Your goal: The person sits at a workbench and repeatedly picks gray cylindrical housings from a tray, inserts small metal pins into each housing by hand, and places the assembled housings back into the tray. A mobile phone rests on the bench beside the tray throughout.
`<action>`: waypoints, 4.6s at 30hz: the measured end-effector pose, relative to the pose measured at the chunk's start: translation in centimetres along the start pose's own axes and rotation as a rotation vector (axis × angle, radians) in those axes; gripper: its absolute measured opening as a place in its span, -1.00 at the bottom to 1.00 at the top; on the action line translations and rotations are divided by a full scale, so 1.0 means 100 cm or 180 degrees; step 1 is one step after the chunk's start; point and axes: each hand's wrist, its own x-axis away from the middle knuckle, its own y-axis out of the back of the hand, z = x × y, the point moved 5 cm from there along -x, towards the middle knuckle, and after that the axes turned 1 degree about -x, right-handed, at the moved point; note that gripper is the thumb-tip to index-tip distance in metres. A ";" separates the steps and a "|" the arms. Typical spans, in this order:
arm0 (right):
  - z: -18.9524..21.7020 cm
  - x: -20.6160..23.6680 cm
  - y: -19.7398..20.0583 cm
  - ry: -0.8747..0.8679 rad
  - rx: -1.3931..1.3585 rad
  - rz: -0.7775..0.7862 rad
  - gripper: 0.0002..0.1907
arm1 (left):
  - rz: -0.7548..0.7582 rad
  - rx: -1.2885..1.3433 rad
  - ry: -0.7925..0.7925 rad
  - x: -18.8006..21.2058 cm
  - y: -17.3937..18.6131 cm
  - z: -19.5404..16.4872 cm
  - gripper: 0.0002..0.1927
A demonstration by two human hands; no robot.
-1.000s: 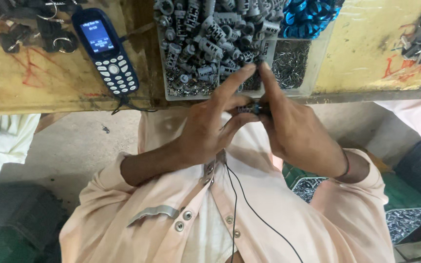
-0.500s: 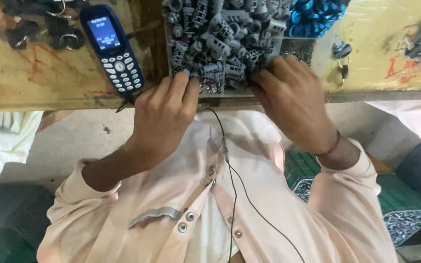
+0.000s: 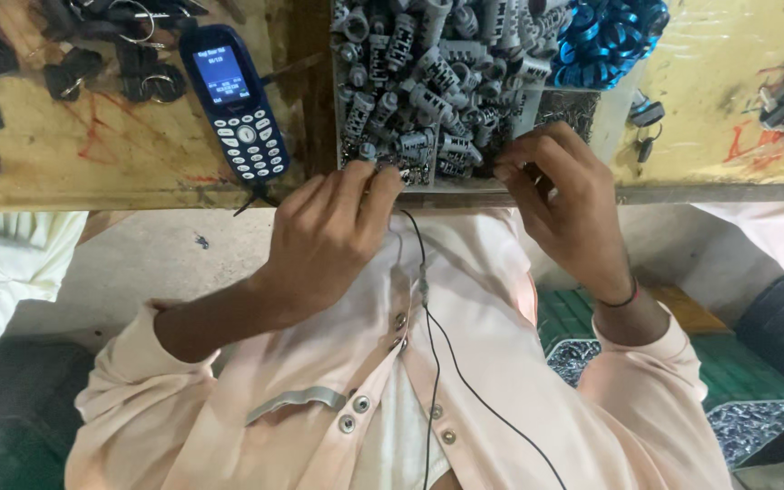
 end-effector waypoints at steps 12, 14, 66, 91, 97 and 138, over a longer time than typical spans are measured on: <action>-0.045 0.026 -0.008 -0.0532 -0.1390 -0.0139 -0.93 | -0.0654 0.1460 0.0910 0.014 -0.015 -0.006 -0.76; -0.041 0.026 -0.007 -0.0474 -0.1495 -0.0176 -0.91 | -0.0618 0.1834 0.1052 0.016 -0.015 -0.001 -0.78; -0.030 0.030 0.025 -0.0055 0.1524 -0.0621 -0.88 | 0.0191 0.3858 0.1126 -0.021 -0.061 -0.029 -0.90; -0.028 0.072 -0.041 -0.0173 -0.2920 -0.0519 -0.87 | 0.0488 0.4908 0.1197 -0.006 -0.066 -0.033 -0.84; -0.016 0.074 -0.038 0.1312 -0.0691 -0.1024 -0.66 | 0.0936 0.4671 0.1136 -0.003 -0.064 -0.026 -0.84; -0.011 0.058 -0.018 0.1092 0.0036 -0.0866 -0.70 | 0.0550 0.5331 0.2240 0.008 -0.070 -0.041 -0.84</action>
